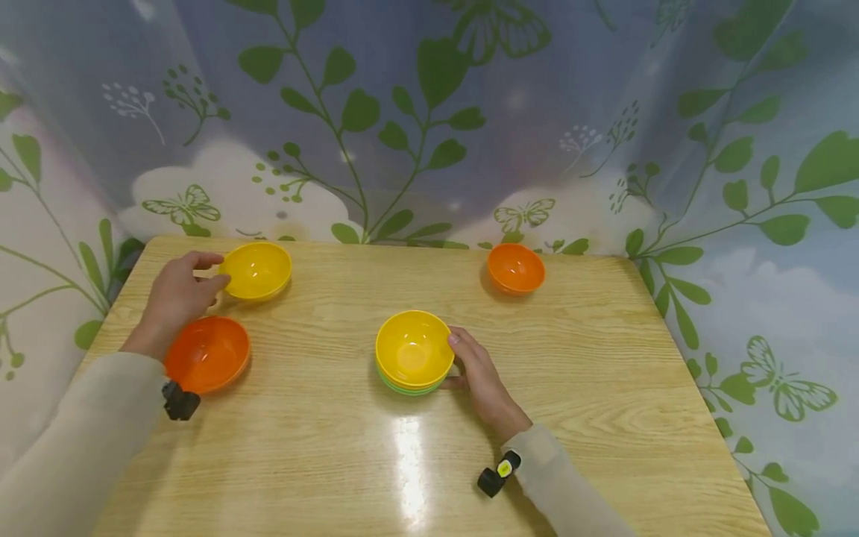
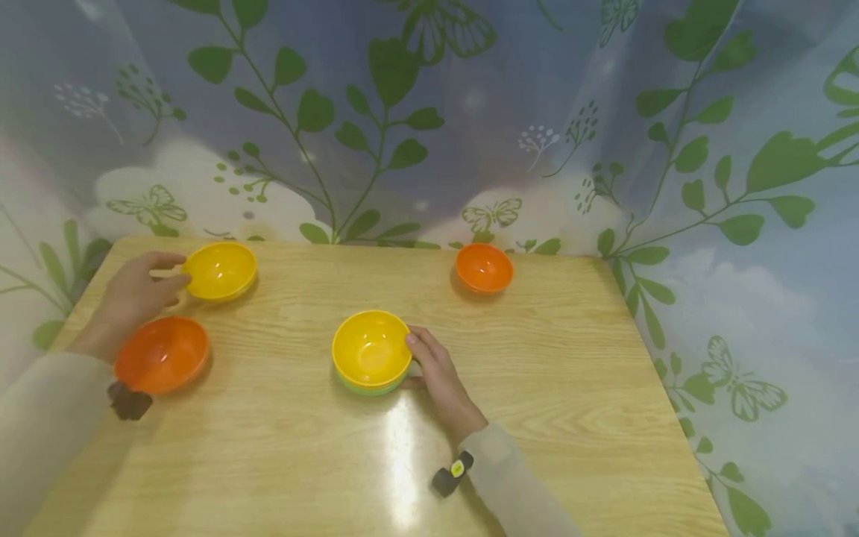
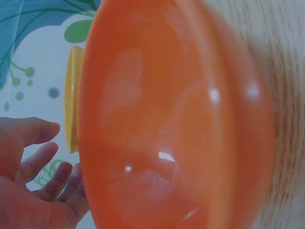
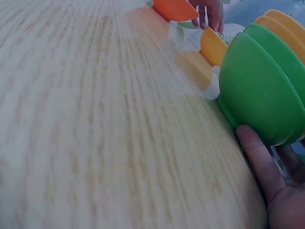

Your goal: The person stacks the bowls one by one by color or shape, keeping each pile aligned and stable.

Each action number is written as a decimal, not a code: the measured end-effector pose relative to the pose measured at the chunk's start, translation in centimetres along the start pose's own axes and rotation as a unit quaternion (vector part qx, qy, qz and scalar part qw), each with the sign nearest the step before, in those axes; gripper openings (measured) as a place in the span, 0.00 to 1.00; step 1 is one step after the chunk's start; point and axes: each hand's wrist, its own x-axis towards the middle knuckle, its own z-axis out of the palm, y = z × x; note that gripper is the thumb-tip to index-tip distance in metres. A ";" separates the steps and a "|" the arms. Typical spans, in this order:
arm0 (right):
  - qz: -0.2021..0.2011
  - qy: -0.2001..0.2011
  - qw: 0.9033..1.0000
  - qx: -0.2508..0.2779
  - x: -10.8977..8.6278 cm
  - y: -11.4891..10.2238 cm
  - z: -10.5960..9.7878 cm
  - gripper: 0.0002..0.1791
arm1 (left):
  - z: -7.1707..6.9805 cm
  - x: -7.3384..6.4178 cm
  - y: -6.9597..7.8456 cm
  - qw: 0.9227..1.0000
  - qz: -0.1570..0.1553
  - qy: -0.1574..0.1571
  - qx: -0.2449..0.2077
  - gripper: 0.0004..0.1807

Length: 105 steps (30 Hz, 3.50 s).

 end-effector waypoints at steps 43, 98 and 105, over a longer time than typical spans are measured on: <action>0.000 0.012 1.000 -0.010 -0.1 0.1 0.0 0.30 | 1.0 2.3 -0.7 0.969 -0.131 -0.075 -0.194 0.37; -0.002 0.006 1.000 -0.002 0.0 0.0 0.2 0.30 | 3.3 0.0 4.4 0.963 -0.025 -0.177 -0.200 0.36; -0.002 0.008 1.000 -0.003 0.0 0.0 0.2 0.30 | 4.2 -0.5 5.1 0.961 -0.013 -0.192 -0.201 0.36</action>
